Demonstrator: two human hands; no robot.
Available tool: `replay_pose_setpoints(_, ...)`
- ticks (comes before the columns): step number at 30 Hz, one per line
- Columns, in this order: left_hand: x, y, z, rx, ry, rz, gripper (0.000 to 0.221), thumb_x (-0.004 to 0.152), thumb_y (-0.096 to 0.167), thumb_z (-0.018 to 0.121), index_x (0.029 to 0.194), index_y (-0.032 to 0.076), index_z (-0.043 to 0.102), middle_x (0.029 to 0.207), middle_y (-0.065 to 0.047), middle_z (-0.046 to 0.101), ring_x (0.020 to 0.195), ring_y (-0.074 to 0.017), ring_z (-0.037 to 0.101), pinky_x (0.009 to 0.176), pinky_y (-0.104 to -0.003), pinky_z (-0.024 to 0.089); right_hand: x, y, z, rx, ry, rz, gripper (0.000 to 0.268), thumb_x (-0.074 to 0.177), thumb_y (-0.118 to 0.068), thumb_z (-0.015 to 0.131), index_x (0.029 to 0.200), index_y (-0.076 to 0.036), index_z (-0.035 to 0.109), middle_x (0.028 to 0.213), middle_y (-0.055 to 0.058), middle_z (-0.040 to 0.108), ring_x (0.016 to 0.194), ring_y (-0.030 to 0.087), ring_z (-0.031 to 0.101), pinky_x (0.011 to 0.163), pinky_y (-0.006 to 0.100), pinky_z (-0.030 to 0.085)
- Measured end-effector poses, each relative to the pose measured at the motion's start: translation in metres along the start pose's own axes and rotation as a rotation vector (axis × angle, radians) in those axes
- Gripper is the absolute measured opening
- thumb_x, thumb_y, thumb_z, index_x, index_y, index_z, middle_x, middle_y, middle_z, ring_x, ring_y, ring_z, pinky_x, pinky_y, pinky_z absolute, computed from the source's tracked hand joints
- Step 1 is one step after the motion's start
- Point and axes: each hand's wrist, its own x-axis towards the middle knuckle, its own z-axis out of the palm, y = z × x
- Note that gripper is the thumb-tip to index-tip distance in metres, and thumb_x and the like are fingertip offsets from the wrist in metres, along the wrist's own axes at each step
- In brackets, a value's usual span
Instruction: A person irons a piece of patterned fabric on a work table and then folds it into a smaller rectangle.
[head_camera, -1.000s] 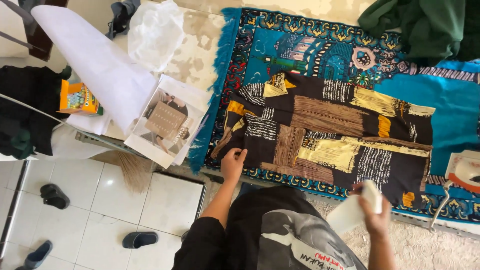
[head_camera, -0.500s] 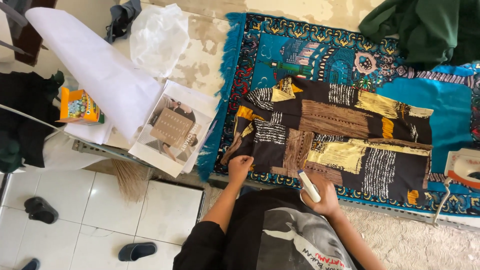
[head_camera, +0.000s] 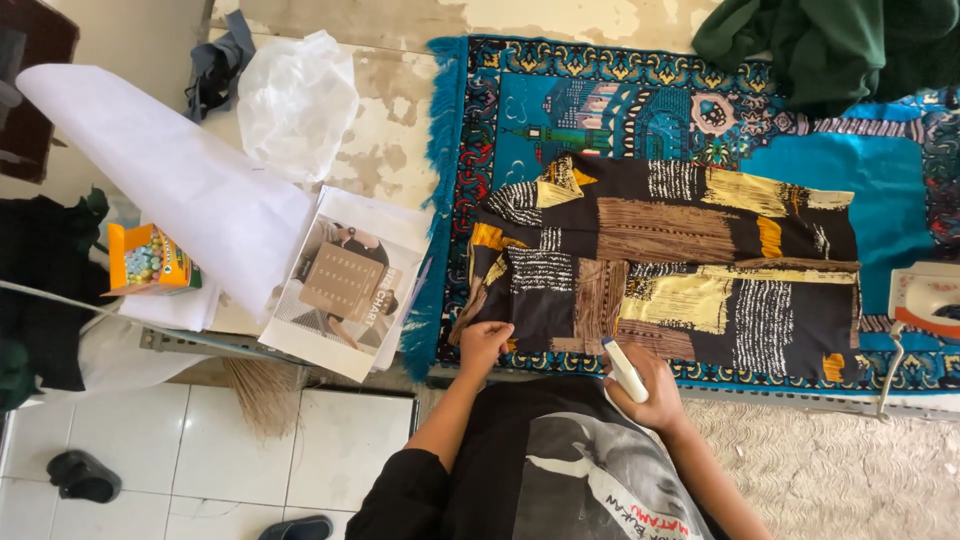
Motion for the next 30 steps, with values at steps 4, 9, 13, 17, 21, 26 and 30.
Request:
replay_pose_setpoints(4,-0.005,0.009,-0.002,-0.022,-0.013,-0.030,0.023,0.083,0.023,0.078,0.096,0.004,0.080,0.051,-0.009,0.066,0.036,-0.0164,0.054,0.037,-0.024,0.044,-0.029,0.043,-0.005,-0.102,0.008,0.118,0.019,0.070,-0.023,0.077,0.086,-0.012,0.072,0.074,0.014,0.070,0.072,0.040,0.069,0.069,0.045,0.055)
replay_pose_setpoints(9,-0.016,0.035,-0.010,0.061,-0.090,-0.095,0.019,0.092,0.020,0.074,0.096,0.004,0.082,0.057,-0.004,0.066,0.045,-0.0099,0.053,0.043,-0.024,0.045,-0.050,0.011,-0.025,-0.244,-0.003,0.248,0.015,0.081,-0.030,0.063,0.089,-0.018,0.069,0.077,-0.002,0.068,0.062,0.016,0.063,0.057,0.035,0.048)
replay_pose_setpoints(13,-0.016,0.035,-0.011,0.082,-0.106,-0.078,0.021,0.092,0.023,0.073,0.096,0.004,0.081,0.056,-0.003,0.066,0.044,-0.0091,0.052,0.042,-0.023,0.044,-0.063,0.015,-0.030,-0.204,0.026,0.182,0.017,0.076,-0.027,0.062,0.088,-0.014,0.063,0.074,0.000,0.066,0.062,0.015,0.062,0.058,0.033,0.051)
replay_pose_setpoints(17,-0.021,0.037,-0.011,0.069,-0.101,-0.061,0.021,0.092,0.022,0.073,0.094,0.003,0.081,0.056,-0.003,0.066,0.044,-0.0092,0.051,0.043,-0.024,0.044,-0.052,-0.009,-0.028,-0.229,0.030,0.213,0.021,0.081,-0.033,0.066,0.090,-0.015,0.064,0.079,-0.001,0.066,0.064,0.017,0.063,0.058,0.034,0.049)
replay_pose_setpoints(21,-0.012,0.035,-0.009,0.073,-0.091,-0.058,0.021,0.091,0.022,0.073,0.094,0.003,0.081,0.056,-0.004,0.066,0.043,-0.0103,0.051,0.040,-0.024,0.044,-0.027,-0.022,-0.025,-0.104,-0.064,0.039,0.016,0.080,-0.028,0.064,0.089,-0.014,0.065,0.078,0.000,0.065,0.063,0.016,0.062,0.057,0.032,0.050)
replay_pose_setpoints(26,-0.015,0.032,-0.010,0.070,-0.096,-0.076,0.021,0.092,0.022,0.073,0.094,0.002,0.081,0.056,-0.005,0.066,0.042,-0.0106,0.051,0.040,-0.024,0.045,-0.012,-0.026,-0.017,-0.036,-0.179,-0.036,0.026,0.084,-0.034,0.067,0.098,-0.012,0.067,0.087,0.003,0.069,0.073,0.021,0.066,0.066,0.035,0.050)
replay_pose_setpoints(30,-0.016,0.030,-0.011,0.046,-0.099,-0.068,0.022,0.092,0.022,0.074,0.097,0.002,0.081,0.056,-0.005,0.066,0.042,-0.0096,0.051,0.039,-0.023,0.045,-0.012,-0.020,-0.018,-0.017,-0.269,0.008,0.016,0.081,-0.031,0.066,0.088,-0.016,0.063,0.078,0.000,0.064,0.063,0.016,0.061,0.057,0.032,0.048)
